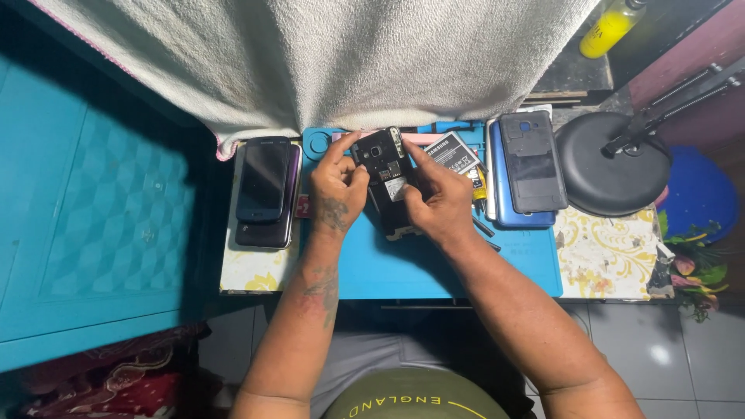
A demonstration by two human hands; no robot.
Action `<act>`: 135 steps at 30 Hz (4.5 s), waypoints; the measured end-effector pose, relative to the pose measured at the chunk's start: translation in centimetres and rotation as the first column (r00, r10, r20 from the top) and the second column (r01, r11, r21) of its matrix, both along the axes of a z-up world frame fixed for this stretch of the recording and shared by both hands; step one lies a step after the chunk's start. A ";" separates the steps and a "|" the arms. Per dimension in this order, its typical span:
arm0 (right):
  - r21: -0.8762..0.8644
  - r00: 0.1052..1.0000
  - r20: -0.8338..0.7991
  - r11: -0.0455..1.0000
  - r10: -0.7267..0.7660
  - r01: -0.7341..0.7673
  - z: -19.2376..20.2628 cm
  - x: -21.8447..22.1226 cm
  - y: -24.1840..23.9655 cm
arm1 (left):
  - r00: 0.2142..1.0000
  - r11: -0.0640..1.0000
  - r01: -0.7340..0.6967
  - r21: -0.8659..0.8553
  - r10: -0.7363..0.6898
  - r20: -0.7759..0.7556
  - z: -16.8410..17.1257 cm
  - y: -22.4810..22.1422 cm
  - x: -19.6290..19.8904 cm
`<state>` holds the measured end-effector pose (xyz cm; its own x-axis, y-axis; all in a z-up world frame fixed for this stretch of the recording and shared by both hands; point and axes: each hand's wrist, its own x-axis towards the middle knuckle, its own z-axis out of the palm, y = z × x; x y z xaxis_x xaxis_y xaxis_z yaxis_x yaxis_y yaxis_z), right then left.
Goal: Reassembling internal components of a smartphone, including the battery and mid-frame.
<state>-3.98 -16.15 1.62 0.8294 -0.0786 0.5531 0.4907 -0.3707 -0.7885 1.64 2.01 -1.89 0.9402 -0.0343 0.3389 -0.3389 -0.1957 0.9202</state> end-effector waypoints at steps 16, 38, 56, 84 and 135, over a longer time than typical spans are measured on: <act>0.048 0.997 -0.023 0.996 0.071 -0.070 -1.2 0.7 -0.5 | 0.994 0.999 0.049 0.007 -0.048 -0.102 0.4 1.0 0.5; 0.020 0.997 0.001 0.997 0.075 -0.075 -0.7 0.6 -0.1 | 0.993 0.991 0.003 0.131 0.012 -0.117 1.4 0.7 0.5; 0.015 0.997 -0.023 0.998 0.068 -0.067 0.7 0.4 0.6 | 0.982 0.951 -0.088 0.298 0.132 -0.132 3.2 -0.1 0.2; 0.011 0.998 -0.033 0.999 0.051 -0.051 1.5 0.0 0.9 | 0.976 0.941 -0.084 0.327 0.144 -0.163 3.6 -0.1 -0.1; 0.407 0.931 -0.185 0.887 0.313 -0.218 -0.9 1.4 0.6 | 0.894 0.618 0.289 -0.731 -0.447 -0.025 6.0 -2.7 -3.5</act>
<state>-2.58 -15.58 0.73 0.9510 0.0026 0.3092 0.3077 0.0924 -0.9470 -1.83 -0.66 4.12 0.9467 -0.2229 0.2324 -0.0440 0.6253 0.7792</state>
